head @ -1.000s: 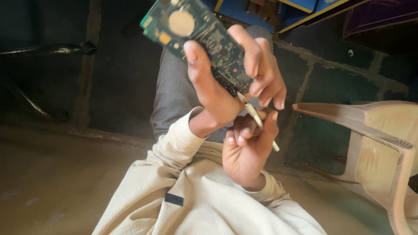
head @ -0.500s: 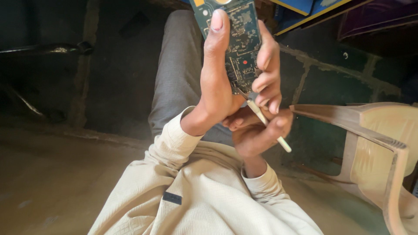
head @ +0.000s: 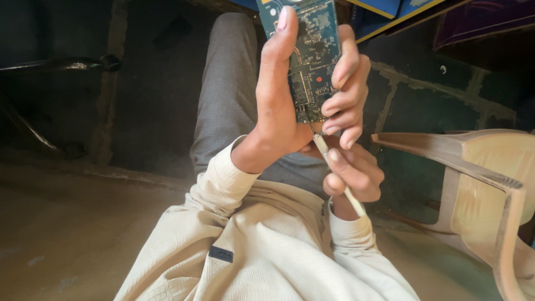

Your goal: The person sits on a chair and holds a green circuit board in one hand while using a small hobby knife to scrape its surface and edges. They rotate the board repeatedly to reach different sides and continue scraping the board's contacts and edges throughout the clip.

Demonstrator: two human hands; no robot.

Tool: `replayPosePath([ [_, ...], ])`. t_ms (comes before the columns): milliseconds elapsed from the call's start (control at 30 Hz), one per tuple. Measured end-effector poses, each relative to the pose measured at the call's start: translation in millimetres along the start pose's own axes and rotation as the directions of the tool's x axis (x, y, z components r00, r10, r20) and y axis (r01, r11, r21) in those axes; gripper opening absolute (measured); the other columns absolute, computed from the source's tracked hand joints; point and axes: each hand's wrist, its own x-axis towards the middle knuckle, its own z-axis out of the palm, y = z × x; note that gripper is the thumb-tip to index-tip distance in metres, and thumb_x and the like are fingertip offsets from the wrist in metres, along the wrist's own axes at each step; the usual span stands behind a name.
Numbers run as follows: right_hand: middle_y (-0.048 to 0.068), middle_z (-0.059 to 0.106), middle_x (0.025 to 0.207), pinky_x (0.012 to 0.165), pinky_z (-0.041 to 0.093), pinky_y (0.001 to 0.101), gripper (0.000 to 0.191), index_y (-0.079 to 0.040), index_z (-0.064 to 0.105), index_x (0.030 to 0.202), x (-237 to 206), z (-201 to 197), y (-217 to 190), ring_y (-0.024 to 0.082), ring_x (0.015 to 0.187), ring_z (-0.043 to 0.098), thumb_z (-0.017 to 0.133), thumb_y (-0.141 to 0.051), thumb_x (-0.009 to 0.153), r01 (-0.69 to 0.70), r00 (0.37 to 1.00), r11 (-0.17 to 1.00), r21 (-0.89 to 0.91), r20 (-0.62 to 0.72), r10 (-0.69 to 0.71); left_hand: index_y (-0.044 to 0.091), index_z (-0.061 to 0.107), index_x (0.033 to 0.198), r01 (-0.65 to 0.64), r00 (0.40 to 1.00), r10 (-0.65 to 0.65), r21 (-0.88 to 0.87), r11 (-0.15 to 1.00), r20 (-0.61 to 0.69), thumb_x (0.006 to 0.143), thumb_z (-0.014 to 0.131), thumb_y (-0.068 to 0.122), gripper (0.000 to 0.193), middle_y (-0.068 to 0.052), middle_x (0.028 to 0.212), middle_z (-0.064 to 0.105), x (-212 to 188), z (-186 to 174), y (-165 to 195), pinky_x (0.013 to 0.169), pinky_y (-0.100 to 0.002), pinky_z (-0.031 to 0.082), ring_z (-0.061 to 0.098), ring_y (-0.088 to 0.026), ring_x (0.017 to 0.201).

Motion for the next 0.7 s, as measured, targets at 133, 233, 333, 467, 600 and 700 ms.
replayPosePath([
  [133, 0.028, 0.071, 0.098, 0.093, 0.062, 0.0532, 0.033, 0.004, 0.058, 0.118, 13, -14, -8, 0.041, 0.096, 0.075, 0.054, -0.028, 0.112, 0.075, 0.985, 0.994, -0.078, 0.161, -0.062, 0.0, 0.041, 0.085, -0.012, 1.0, 0.012, 0.003, 1.0, 0.019, 0.107, 0.031, 0.071, 0.075, -0.012, 0.063, 0.038, 2, -4, -4, 0.049, -0.04, 0.047, 0.039, -0.023, 0.045],
  [233, 0.025, 0.071, 0.089, 0.08, 0.063, 0.047, 0.027, 0.004, 0.059, 0.116, 23, -18, -17, 0.039, 0.086, 0.075, 0.059, -0.022, 0.109, 0.146, 0.97, 0.972, -0.181, 0.22, -0.105, 0.0, 0.041, 0.085, -0.021, 1.0, 0.021, 0.018, 1.0, 0.016, 0.108, 0.031, 0.07, 0.074, -0.012, 0.063, 0.038, 2, -6, -6, 0.05, -0.04, 0.047, 0.04, -0.023, 0.046],
  [333, 0.024, 0.072, 0.093, 0.079, 0.063, 0.0416, 0.027, 0.003, 0.056, 0.12, 21, -15, -28, 0.034, 0.087, 0.075, 0.06, -0.023, 0.111, -0.02, 0.982, 0.991, -0.133, 0.185, 0.045, 0.001, 0.041, 0.087, -0.052, 0.999, 0.052, 0.022, 0.998, 0.003, 0.109, 0.031, 0.069, 0.072, -0.013, 0.065, 0.039, 3, -7, -7, 0.053, -0.041, 0.048, 0.043, -0.025, 0.049],
  [467, 0.025, 0.069, 0.096, 0.072, 0.059, 0.0314, 0.028, 0.002, 0.057, 0.119, 10, -2, -38, 0.024, 0.079, 0.072, 0.062, -0.024, 0.109, -0.3, 0.953, 0.954, 0.015, -0.043, 0.3, 0.003, 0.043, 0.091, -0.116, 0.993, 0.116, -0.055, 0.992, 0.001, 0.105, 0.028, 0.068, 0.068, -0.015, 0.066, 0.043, 6, -9, -10, 0.056, -0.045, 0.05, 0.047, -0.029, 0.051],
  [600, 0.024, 0.072, 0.094, 0.065, 0.056, 0.026, 0.025, 0.005, 0.058, 0.116, 9, -2, -45, 0.022, 0.072, 0.071, 0.065, -0.016, 0.104, -0.425, 0.903, 0.905, 0.012, -0.07, 0.424, 0.001, 0.042, 0.091, -0.156, 0.988, 0.155, -0.04, 0.987, -0.01, 0.107, 0.029, 0.066, 0.068, -0.016, 0.068, 0.044, 4, -11, -11, 0.058, -0.046, 0.051, 0.048, -0.03, 0.053],
  [700, 0.022, 0.071, 0.099, 0.076, 0.061, 0.0345, 0.019, 0.005, 0.059, 0.118, 17, -9, -47, 0.028, 0.081, 0.073, 0.069, -0.007, 0.107, -0.188, 0.974, 0.971, -0.146, 0.1, 0.204, 0.001, 0.043, 0.092, -0.218, 0.976, 0.218, 0.019, 0.976, 0.004, 0.11, 0.031, 0.065, 0.068, -0.015, 0.069, 0.044, 3, -13, -8, 0.058, -0.045, 0.051, 0.049, -0.028, 0.054],
])
